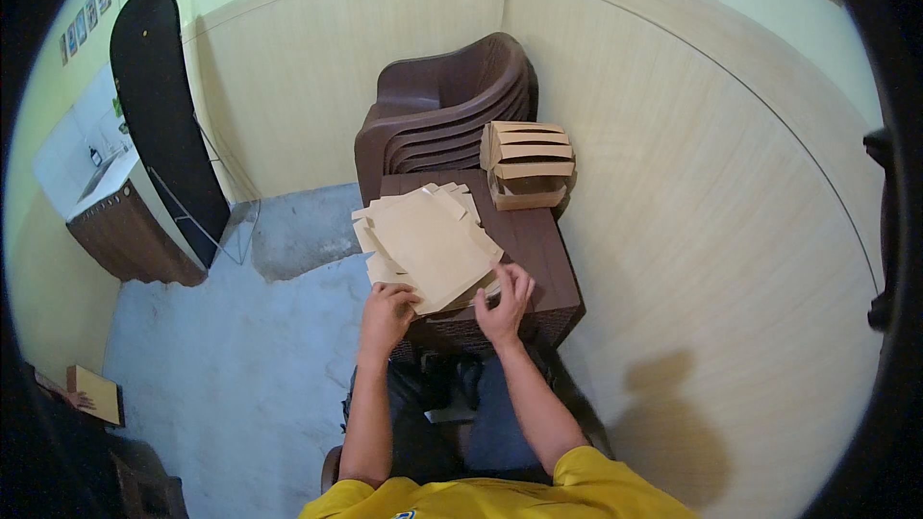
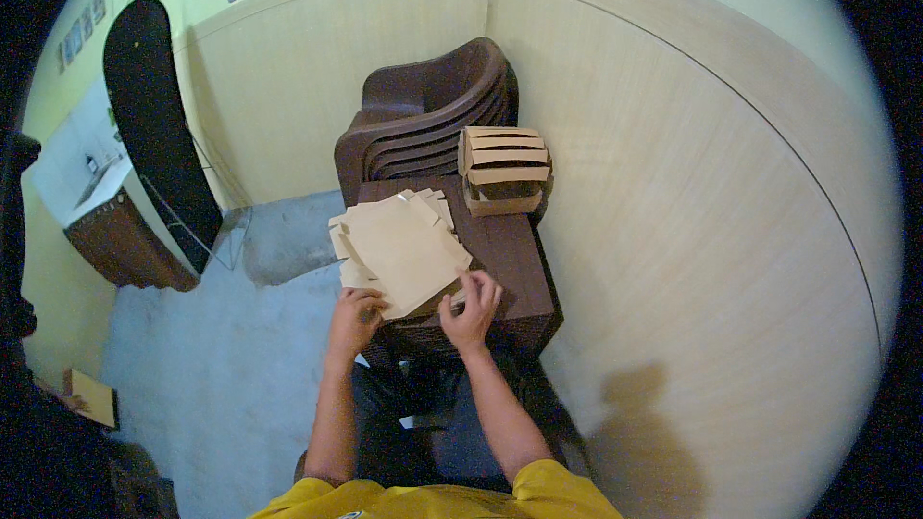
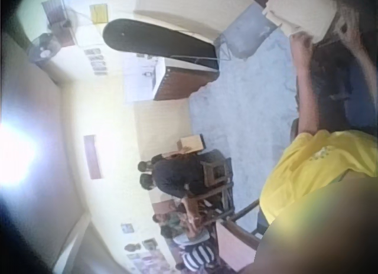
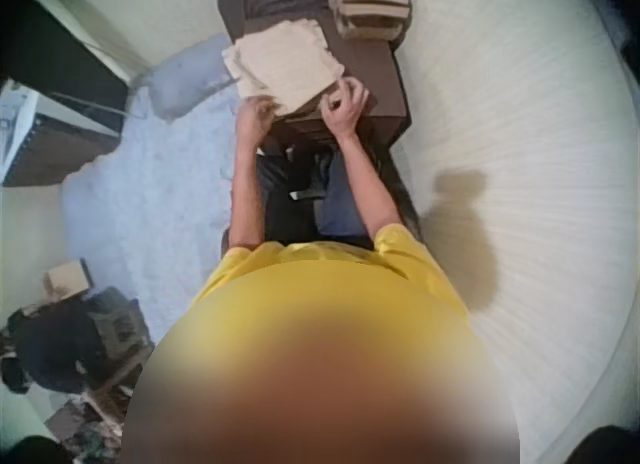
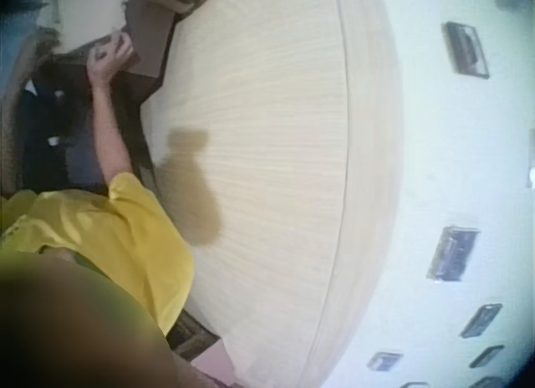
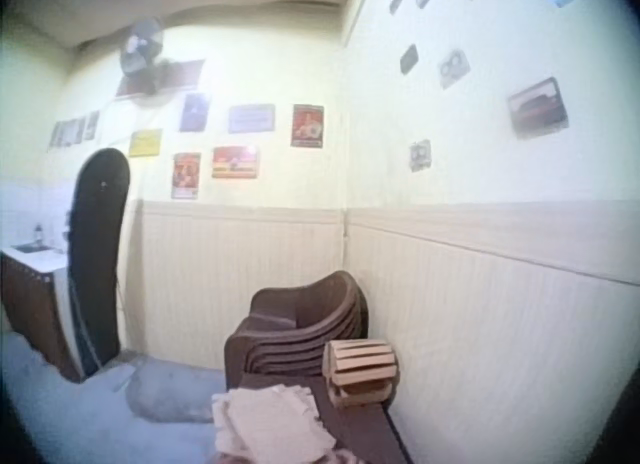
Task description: The person assembles flat cardboard pieces into small boxes by folding and tucking flaps. They handle multiple pieces, aligning edges and securing tabs to form the box shape, then place finished boxes on a stack nearby.
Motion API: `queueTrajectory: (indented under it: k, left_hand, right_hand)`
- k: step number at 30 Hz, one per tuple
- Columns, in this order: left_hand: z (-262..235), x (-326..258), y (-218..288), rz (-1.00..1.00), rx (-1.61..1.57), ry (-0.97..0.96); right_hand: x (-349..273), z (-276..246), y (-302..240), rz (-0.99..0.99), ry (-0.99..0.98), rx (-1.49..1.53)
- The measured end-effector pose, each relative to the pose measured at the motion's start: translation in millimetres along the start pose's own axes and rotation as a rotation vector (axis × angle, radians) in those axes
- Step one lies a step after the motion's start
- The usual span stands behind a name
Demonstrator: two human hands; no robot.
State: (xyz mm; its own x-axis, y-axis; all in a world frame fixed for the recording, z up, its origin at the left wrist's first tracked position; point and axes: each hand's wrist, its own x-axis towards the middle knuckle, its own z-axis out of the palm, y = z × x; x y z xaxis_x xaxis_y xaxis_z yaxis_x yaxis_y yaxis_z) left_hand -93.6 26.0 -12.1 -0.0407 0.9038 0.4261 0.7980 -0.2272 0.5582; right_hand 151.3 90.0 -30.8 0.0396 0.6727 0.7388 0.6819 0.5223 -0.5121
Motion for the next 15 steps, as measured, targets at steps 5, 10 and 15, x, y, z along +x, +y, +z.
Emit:
queueTrajectory:
  k: [5,10,15]
  left_hand:
    - [15.9,-9.2,43.6,0.178,0.200,0.122]
    - [23.6,-1.3,66.6,0.069,0.215,-0.048]
    - [35.1,16.5,72.4,-0.095,0.180,-0.078]
  right_hand:
    - [-26.9,5.4,-18.6,0.394,-0.221,0.461]
    - [-17.8,-0.4,-7.7,0.781,-0.305,0.826]
    - [-9.2,-8.8,-3.3,0.910,-0.474,0.889]
